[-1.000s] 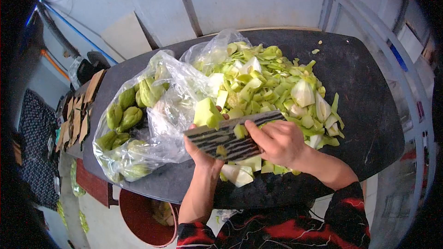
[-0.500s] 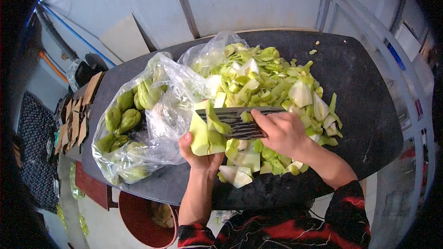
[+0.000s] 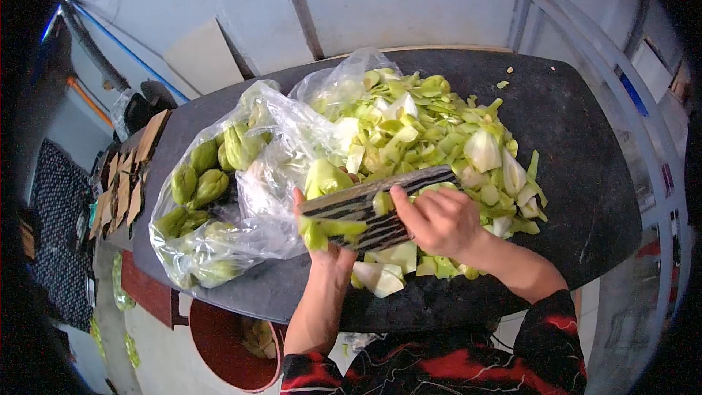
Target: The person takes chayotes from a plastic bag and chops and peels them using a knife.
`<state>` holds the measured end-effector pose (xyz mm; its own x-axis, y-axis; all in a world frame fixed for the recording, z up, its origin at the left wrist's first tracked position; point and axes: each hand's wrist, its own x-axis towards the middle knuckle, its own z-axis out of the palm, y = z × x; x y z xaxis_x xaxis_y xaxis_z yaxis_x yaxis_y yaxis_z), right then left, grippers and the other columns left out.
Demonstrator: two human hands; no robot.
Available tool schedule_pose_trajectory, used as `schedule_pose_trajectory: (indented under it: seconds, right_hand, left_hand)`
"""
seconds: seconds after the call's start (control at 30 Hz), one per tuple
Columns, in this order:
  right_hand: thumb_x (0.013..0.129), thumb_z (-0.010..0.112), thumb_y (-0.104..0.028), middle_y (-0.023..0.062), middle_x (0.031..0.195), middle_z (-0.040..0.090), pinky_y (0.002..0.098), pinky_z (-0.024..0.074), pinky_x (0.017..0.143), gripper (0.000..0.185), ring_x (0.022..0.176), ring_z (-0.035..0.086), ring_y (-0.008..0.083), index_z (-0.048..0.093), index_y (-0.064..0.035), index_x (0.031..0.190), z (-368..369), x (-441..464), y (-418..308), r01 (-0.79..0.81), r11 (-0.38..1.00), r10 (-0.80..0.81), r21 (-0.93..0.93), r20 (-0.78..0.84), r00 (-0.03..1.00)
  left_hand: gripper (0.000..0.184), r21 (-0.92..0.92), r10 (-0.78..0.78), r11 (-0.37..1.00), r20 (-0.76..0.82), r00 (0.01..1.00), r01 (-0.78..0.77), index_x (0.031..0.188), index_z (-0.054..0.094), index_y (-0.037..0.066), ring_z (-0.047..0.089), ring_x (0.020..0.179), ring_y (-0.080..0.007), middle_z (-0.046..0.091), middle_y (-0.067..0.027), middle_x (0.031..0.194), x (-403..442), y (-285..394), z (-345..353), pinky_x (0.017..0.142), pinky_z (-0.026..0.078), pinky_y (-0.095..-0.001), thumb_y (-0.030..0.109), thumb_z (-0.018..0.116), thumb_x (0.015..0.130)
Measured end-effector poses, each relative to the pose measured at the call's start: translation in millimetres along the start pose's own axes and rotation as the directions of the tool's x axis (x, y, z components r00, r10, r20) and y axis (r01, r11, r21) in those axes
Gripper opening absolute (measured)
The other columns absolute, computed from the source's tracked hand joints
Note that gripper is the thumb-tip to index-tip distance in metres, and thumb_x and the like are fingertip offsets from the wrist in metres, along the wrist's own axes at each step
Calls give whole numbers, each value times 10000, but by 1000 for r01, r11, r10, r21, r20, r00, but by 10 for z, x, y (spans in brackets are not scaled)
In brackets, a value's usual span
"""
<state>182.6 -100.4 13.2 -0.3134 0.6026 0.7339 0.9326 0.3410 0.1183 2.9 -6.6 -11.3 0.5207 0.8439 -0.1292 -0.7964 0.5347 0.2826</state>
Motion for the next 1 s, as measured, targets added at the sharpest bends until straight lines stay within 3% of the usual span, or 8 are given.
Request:
schedule_pose_trajectory:
  seconds: [0.07, 0.2, 0.33, 0.53, 0.67, 0.8, 0.93, 1.0]
  right_hand:
    - [699, 640, -52, 34, 588, 528, 305, 472, 465, 458, 501, 562, 168, 659, 75, 1139, -34, 28, -68, 65, 998, -65, 1, -15, 998]
    - [736, 632, -47, 16, 576, 491, 282, 449, 447, 425, 502, 548, 146, 659, 76, 1142, -19, 44, -141, 75, 997, -76, -16, -43, 996]
    - [752, 634, -47, 21, 565, 511, 283, 450, 440, 404, 479, 541, 149, 659, 79, 1135, -35, 45, -154, 59, 998, -60, -14, -33, 998]
    - [788, 644, -105, 48, 601, 591, 370, 523, 480, 308, 492, 613, 227, 650, 35, 1062, 275, -110, 175, -223, 971, 222, 82, 22, 975]
    - [727, 644, -91, 56, 624, 612, 371, 533, 501, 378, 525, 631, 227, 649, 43, 1080, 59, -68, 34, -146, 971, 137, 192, 61, 989]
    - [643, 687, -36, 58, 574, 538, 347, 469, 452, 494, 466, 560, 218, 644, 87, 1119, -66, 26, -99, -40, 967, 44, 254, -13, 999]
    - [747, 623, -82, 26, 597, 563, 331, 507, 484, 356, 516, 603, 191, 654, 51, 1076, -160, 50, -124, -34, 979, 32, 203, 15, 999]
    - [750, 648, -88, 65, 618, 613, 360, 523, 496, 344, 532, 636, 230, 656, 30, 1072, 98, -20, 8, -166, 959, 157, 230, 56, 986]
  left_hand:
    - [699, 104, 22, 994, -21, 1000, -20, 1285, 549, 42, 592, 1098, -303, 619, -169, 1194, -28, -44, -9, 1034, 456, -441, 625, 541, 900]
    - [635, 143, 28, 989, 88, 996, -41, 1208, 579, 64, 621, 1031, -291, 642, -153, 1135, -40, -116, 3, 935, 505, -421, 615, 493, 905]
    - [626, 107, 46, 993, -19, 999, -43, 1214, 577, 71, 617, 1036, -291, 637, -146, 1150, -33, -110, -92, 942, 500, -428, 603, 522, 888]
    - [567, 186, 189, 967, -69, 980, -173, 1279, 582, 90, 585, 1125, -267, 631, -76, 1229, -9, -35, 61, 1030, 435, -423, 507, 533, 898]
    - [603, 219, 199, 957, -27, 980, -189, 1256, 575, 80, 572, 1126, -267, 625, -108, 1200, -20, -35, 43, 1018, 424, -434, 524, 557, 849]
    - [657, 233, 39, 972, -21, 999, -33, 1242, 565, 38, 611, 1047, -315, 637, -179, 1149, -23, -4, -60, 938, 483, -468, 547, 545, 827]
    - [642, 343, -5, 939, 105, 994, -31, 1213, 573, 27, 613, 1048, -308, 653, -167, 1118, -38, 24, -38, 939, 492, -424, 532, 558, 816]
    - [642, 250, 130, 959, 40, 991, -135, 1228, 572, 34, 608, 1074, -294, 652, -151, 1138, -32, -44, 43, 971, 470, -409, 513, 579, 800]
